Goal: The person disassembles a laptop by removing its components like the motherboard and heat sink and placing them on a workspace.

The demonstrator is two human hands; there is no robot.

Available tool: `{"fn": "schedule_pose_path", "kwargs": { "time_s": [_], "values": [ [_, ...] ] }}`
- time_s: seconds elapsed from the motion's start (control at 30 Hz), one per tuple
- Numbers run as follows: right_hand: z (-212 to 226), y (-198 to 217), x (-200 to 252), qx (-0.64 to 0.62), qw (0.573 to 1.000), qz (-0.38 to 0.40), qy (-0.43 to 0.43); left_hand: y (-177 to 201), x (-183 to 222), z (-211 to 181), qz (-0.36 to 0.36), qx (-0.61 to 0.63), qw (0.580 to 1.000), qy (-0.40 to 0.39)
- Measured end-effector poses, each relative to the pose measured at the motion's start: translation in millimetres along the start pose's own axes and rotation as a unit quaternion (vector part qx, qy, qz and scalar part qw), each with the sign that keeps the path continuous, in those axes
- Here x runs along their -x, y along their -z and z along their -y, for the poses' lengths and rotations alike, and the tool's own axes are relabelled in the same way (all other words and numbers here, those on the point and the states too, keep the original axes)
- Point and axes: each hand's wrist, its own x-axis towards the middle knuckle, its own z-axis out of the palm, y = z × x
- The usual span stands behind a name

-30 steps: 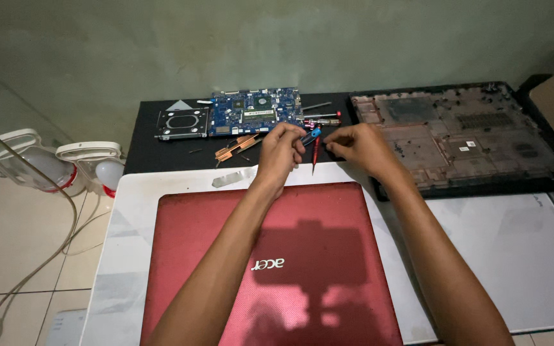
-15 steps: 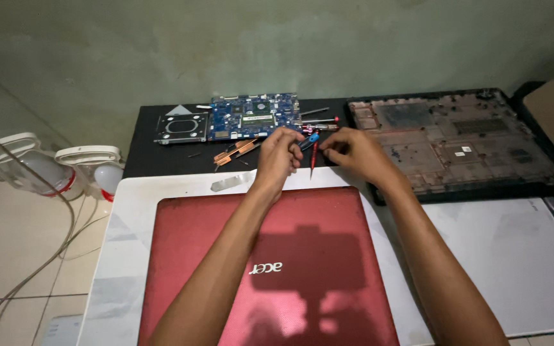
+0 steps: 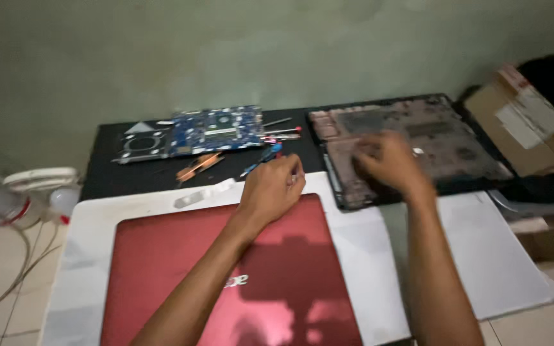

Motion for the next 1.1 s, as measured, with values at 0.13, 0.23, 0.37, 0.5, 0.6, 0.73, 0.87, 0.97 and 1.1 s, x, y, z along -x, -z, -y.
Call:
{"fn": "schedule_pose_path", "kwargs": {
  "time_s": [0.13, 0.23, 0.37, 0.5, 0.6, 0.73, 0.87, 0.97, 1.1],
  "values": [
    [8, 9, 5, 0.061, 0.998, 0.005, 0.002, -44, -35, -2, 0.041, -0.077, 0.995, -0.056],
    [8, -1, -1, 0.047, 0.998, 0.034, -0.012, -58, -69, -19, 0.045, -0.059, 0.997, -0.028],
    [15, 2, 3, 0.052, 0.997, 0.048, 0.007, -92, -112, -20, 0.069, -0.048, 0.996, -0.032],
    [2, -5, 1, 0.080, 0.995, 0.031, 0.042, -93, -122, -20, 0.080, -0.095, 0.990, -0.070],
    [-7, -14, -4, 0.071, 0.995, 0.029, 0.056, -111, -134, 2, 0.082, -0.147, 0.979, -0.113],
    [-9, -7, -2, 0.051, 0.996, 0.037, 0.068, -121, -143, 10, 0.088, -0.141, 0.976, -0.142],
    [4, 2, 6, 0.046, 0.997, 0.036, 0.051, -123, -145, 14, 0.068, -0.139, 0.974, -0.166],
    [3, 2, 5, 0.045, 0.998, 0.039, 0.034, -100, -140, -3, 0.072, -0.109, 0.977, -0.169],
    [3, -9, 7, 0.090, 0.995, 0.002, 0.037, -37, -98, -7, 0.079, -0.092, 0.982, -0.142]
  ]
}}
